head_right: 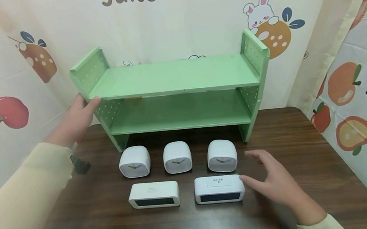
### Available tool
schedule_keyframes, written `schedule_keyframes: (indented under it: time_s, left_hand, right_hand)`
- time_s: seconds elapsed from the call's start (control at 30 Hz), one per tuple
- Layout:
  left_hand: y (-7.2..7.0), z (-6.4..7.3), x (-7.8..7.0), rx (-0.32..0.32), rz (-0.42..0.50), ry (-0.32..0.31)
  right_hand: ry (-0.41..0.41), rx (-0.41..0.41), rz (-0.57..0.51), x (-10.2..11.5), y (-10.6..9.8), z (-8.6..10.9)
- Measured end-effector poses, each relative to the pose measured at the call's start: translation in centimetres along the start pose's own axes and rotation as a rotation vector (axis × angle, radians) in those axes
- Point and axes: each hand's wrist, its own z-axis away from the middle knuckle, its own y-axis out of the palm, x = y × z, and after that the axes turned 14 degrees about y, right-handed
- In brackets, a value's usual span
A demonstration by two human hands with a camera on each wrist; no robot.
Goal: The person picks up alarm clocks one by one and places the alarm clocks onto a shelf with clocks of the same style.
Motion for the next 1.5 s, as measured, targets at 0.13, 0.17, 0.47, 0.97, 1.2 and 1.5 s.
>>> schedule_keyframes:
  time_s: [0.13,0.17,0.47,0.97,1.2,1.5]
  left_hand:
    - [0.1,-0.4,0.0,-0.043,0.021,-0.032]
    - [0.1,-0.5,0.0,-0.054,0.027,-0.034]
    - [0.4,-1.2,-0.5,-0.084,0.057,-0.079]
    - [0.7,-2.1,-0.5,-0.129,0.118,-0.143]
    - [1.0,-2.4,0.1,-0.147,0.11,-0.15]
    - [1.0,-2.8,0.6,-0.16,0.132,-0.172]
  right_hand:
    - [0.022,0.079,-0.001,-0.6,0.9,0.0]
    - [0.028,0.098,-0.007,-0.7,1.2,-0.1]
    - [0.084,0.197,-0.17,-1.6,2.9,-0.7]
    - [0.153,0.285,-0.287,-1.4,4.6,-3.0]
    - [0.227,0.23,-0.265,-0.7,5.0,-2.6]
    - [0.299,0.178,-0.233,0.6,5.1,-0.7]
